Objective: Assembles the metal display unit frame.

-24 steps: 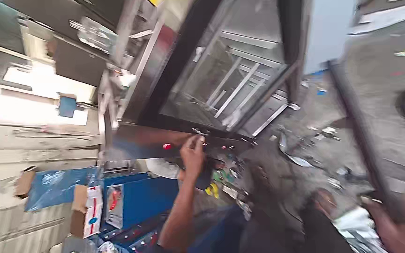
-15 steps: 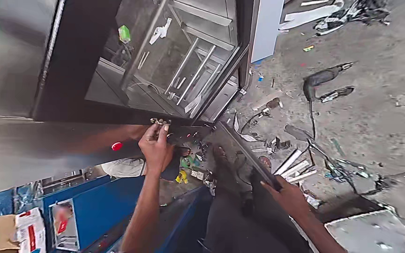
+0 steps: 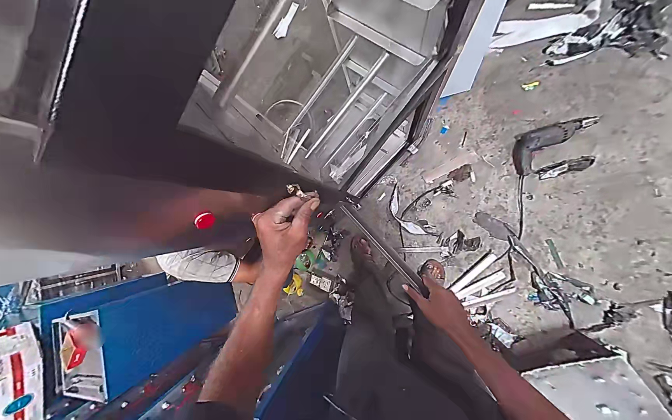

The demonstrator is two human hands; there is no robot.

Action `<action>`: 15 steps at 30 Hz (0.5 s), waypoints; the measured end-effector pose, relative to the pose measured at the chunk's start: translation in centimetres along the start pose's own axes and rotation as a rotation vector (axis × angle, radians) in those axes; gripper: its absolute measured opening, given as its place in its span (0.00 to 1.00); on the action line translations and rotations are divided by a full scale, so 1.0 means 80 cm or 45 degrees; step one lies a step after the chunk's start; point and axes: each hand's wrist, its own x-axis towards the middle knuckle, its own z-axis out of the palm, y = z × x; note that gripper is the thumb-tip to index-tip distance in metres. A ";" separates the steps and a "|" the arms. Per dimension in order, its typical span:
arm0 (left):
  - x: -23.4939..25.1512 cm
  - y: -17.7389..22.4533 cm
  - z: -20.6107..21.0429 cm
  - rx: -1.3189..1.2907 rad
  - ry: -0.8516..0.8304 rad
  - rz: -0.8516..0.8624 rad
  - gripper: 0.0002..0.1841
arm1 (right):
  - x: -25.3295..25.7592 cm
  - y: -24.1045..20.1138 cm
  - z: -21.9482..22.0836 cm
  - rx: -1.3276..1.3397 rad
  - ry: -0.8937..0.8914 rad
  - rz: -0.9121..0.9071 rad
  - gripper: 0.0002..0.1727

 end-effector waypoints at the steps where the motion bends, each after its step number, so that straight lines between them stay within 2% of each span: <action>1: -0.003 0.002 0.000 -0.004 -0.013 0.000 0.04 | 0.005 -0.002 0.004 -0.006 0.009 -0.028 0.41; 5: -0.002 0.012 -0.011 -0.015 -0.194 -0.045 0.06 | 0.026 -0.010 0.018 0.003 0.042 -0.103 0.38; 11: 0.019 0.031 -0.057 0.160 -0.778 -0.143 0.15 | 0.043 -0.020 0.029 0.089 0.133 -0.203 0.30; 15: 0.040 0.039 -0.071 0.316 -0.877 0.055 0.18 | 0.056 -0.020 0.036 0.087 0.221 -0.274 0.27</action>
